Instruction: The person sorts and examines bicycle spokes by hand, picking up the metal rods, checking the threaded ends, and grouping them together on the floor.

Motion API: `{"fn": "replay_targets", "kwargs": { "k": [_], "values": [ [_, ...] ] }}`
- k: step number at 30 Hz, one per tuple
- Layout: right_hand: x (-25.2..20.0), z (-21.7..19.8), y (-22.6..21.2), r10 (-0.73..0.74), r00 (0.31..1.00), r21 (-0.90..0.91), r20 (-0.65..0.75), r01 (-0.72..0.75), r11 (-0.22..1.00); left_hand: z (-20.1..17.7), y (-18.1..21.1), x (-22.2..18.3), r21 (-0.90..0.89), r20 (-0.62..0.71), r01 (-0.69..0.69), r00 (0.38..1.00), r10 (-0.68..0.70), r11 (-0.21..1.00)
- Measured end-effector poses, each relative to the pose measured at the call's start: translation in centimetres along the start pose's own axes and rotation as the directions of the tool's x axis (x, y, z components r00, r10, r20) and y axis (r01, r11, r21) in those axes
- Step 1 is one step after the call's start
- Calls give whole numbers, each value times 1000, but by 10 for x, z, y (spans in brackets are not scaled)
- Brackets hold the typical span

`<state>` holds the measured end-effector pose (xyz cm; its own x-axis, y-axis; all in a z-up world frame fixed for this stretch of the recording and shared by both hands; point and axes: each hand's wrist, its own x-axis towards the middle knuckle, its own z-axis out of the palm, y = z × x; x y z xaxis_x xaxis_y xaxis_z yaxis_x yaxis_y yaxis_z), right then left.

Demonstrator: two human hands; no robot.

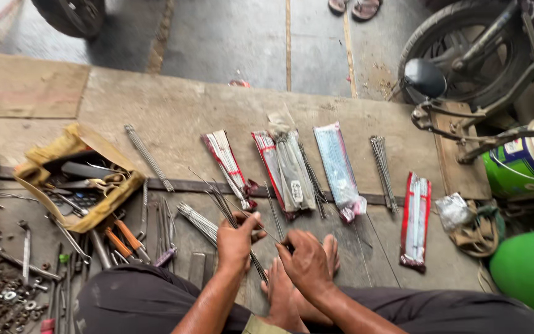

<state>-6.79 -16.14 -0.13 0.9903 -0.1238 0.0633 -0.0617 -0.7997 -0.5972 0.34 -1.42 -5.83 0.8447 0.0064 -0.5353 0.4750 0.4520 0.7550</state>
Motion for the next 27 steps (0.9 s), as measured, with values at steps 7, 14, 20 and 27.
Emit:
{"fn": "replay_targets", "kwargs": {
  "k": [7,14,20,27],
  "values": [
    [5,-14,-20,-111,993,-154,-45,103,983,6,11,-2,-16,-40,26,999,-27,1000],
    [23,-8,5,155,928,107,339,-202,974,4,28,2,-54,71,129,990,-125,990],
    [35,-36,-3,394,769,76,503,-494,866,9,41,-4,-72,163,213,966,-199,974],
    [21,-20,-16,159,980,22,120,-162,986,7,28,1,-82,33,160,987,-158,984]
  ]
}}
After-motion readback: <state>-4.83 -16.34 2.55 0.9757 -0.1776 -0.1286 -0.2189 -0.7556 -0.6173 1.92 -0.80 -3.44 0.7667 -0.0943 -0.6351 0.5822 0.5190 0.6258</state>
